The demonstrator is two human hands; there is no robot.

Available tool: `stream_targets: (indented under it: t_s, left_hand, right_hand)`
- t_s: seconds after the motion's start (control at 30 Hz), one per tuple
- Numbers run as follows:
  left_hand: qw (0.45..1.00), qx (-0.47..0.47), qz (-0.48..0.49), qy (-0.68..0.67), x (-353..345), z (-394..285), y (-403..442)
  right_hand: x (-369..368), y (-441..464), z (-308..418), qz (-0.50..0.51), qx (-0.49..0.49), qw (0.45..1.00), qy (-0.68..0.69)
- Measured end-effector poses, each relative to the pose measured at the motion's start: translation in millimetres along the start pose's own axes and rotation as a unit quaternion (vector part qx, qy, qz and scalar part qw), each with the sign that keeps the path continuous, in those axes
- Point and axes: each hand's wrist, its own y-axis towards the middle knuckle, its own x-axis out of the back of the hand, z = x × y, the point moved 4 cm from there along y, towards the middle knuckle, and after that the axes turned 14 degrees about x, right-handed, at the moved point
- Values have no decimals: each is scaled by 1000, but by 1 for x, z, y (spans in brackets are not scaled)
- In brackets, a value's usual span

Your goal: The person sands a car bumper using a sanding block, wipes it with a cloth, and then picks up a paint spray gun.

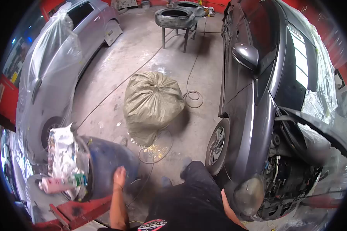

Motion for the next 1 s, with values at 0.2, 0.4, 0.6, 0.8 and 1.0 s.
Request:
stream_targets:
  t_s: [0.2,0.4,0.6,0.8,1.0]
  left_hand:
    - [997,-69,18,28,-81,-222,136]
    - [825,-133,260,484,-193,-169,164]
    - [897,137,245,341,-230,-285,191]
    - [892,156,230,357,-282,-429,335]
    - [824,-29,248,508,-341,-619,523]
  right_hand:
    - [50,112,158,39,-19,999,23]
    - [183,255,417,11,322,928,-190]
    - [264,314,758,39,629,744,-223]
    - [340,483,1004,242,574,689,-371]
    - [405,754,1058,-78,450,689,-563]
